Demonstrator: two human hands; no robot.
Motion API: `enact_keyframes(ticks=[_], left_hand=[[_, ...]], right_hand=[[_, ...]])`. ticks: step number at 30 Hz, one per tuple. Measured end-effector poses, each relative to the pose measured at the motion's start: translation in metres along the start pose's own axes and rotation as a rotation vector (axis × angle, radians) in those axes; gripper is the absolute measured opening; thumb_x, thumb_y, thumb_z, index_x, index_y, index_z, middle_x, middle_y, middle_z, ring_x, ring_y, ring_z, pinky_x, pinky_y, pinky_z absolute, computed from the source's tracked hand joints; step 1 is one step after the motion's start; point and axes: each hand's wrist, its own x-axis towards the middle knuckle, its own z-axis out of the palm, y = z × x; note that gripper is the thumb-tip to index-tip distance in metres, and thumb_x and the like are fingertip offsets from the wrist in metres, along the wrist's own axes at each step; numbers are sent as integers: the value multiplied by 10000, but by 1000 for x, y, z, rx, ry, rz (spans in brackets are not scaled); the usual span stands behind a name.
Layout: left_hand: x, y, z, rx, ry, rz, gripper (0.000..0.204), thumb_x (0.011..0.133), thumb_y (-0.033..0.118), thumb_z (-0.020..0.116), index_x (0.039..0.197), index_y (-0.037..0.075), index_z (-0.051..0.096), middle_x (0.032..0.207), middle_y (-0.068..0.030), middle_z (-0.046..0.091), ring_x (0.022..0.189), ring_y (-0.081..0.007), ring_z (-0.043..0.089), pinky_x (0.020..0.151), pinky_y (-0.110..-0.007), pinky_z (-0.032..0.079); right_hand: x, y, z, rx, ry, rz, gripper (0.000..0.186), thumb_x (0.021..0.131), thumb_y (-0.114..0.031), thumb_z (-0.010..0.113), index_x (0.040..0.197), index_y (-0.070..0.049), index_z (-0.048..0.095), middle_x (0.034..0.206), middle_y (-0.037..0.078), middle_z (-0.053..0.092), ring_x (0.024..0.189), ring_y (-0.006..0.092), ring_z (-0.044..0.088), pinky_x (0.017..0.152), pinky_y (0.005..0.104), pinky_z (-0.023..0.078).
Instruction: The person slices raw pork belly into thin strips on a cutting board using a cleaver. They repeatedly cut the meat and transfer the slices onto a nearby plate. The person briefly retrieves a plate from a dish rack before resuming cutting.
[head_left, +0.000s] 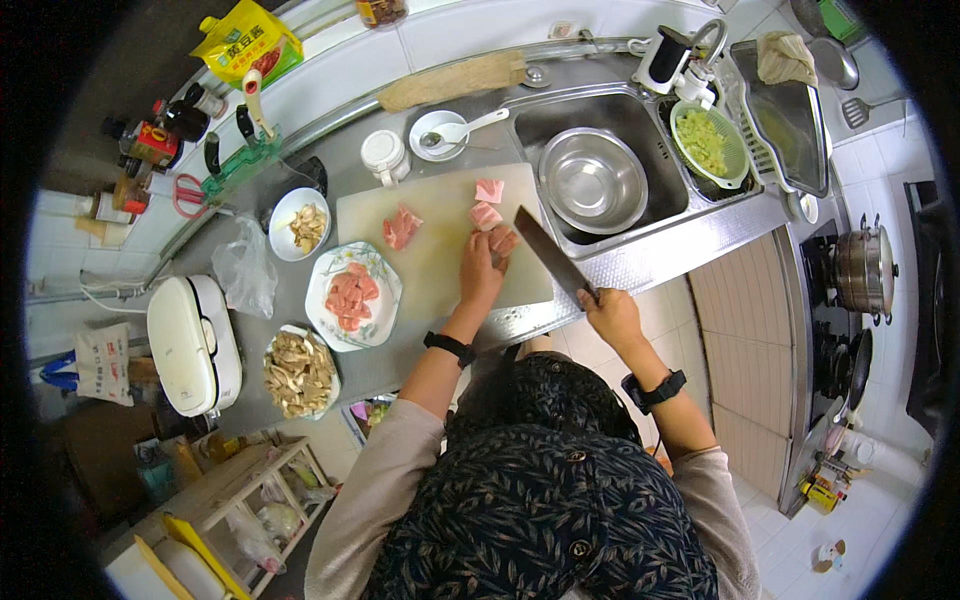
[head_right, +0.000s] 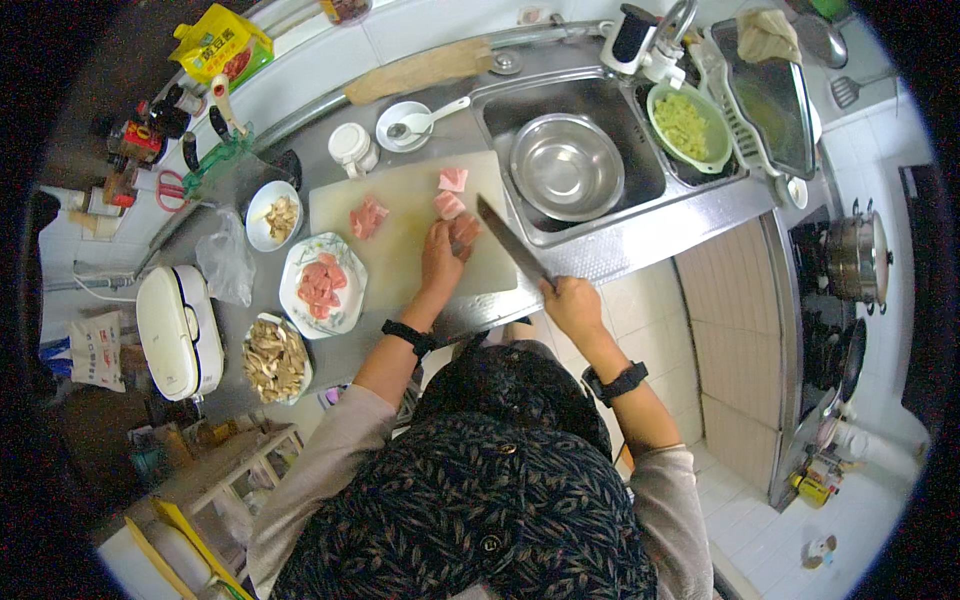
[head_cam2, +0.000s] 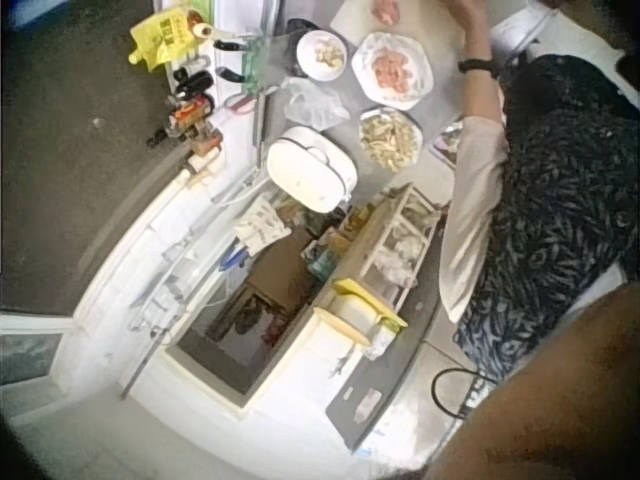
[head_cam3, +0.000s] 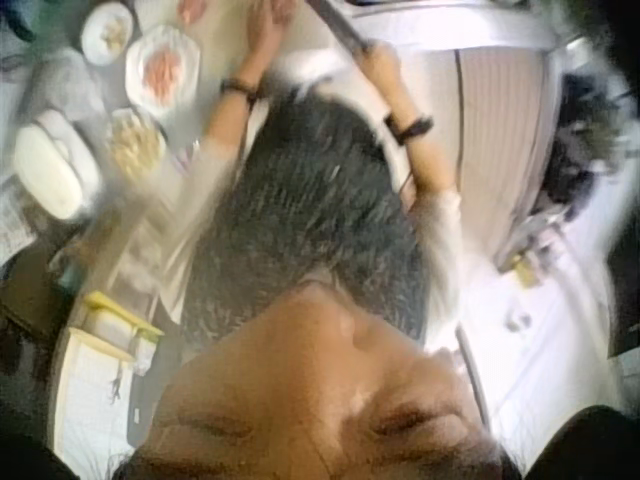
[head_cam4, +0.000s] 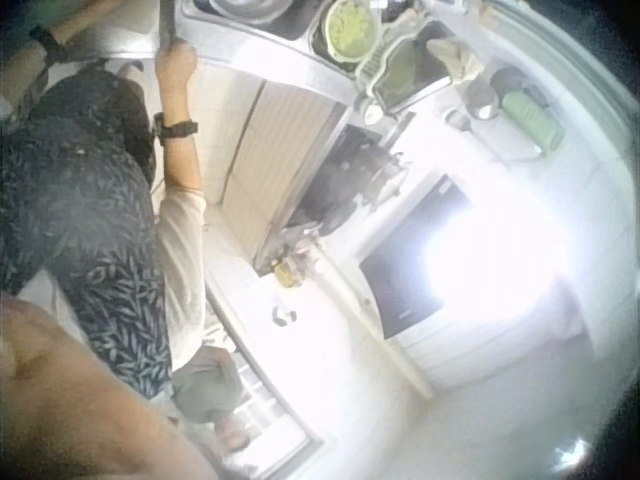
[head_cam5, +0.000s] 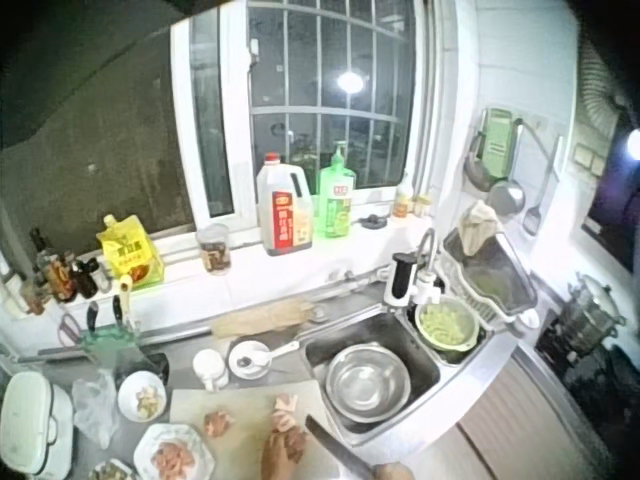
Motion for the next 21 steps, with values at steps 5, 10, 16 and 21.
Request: enact_keyframes(ticks=[5, 10, 16, 21], left_hand=[[-10, -14, 0, -151, 66, 3, 367, 670, 3, 693, 1000, 15, 531, 1046, -173, 534, 988, -354, 517, 836, -394, 443], [-45, -32, -23, -26, 99, -34, 419, 654, 0, 706, 1033, 6, 529, 1022, -151, 527, 959, -346, 523, 817, -393, 449], [-51, -44, -16, -678, 86, -268, 394, 674, 40, 709, 1019, -1, 523, 1009, -150, 516, 923, -325, 530, 800, -381, 451], [-52, -35, -30, -75, 154, 93, 291, 725, 71, 674, 973, 8, 537, 991, -149, 523, 907, -320, 535, 788, -385, 454]], right_hand=[[-9, -17, 3, -5, -68, -77, 370, 819, -292, 612, 625, 23, 612, 607, 244, 569, 583, 417, 573, 542, 465, 469], [-16, -30, 8, -10, -167, -91, 354, 819, -289, 613, 638, 15, 619, 599, 236, 567, 573, 418, 567, 541, 464, 468], [-15, -50, 6, -8, -126, -180, 331, 818, -279, 601, 650, 6, 615, 609, 230, 578, 580, 414, 576, 554, 469, 480], [-20, -66, 10, -87, -154, -233, 286, 814, -239, 589, 661, 1, 611, 629, 225, 590, 602, 410, 590, 575, 468, 490]])
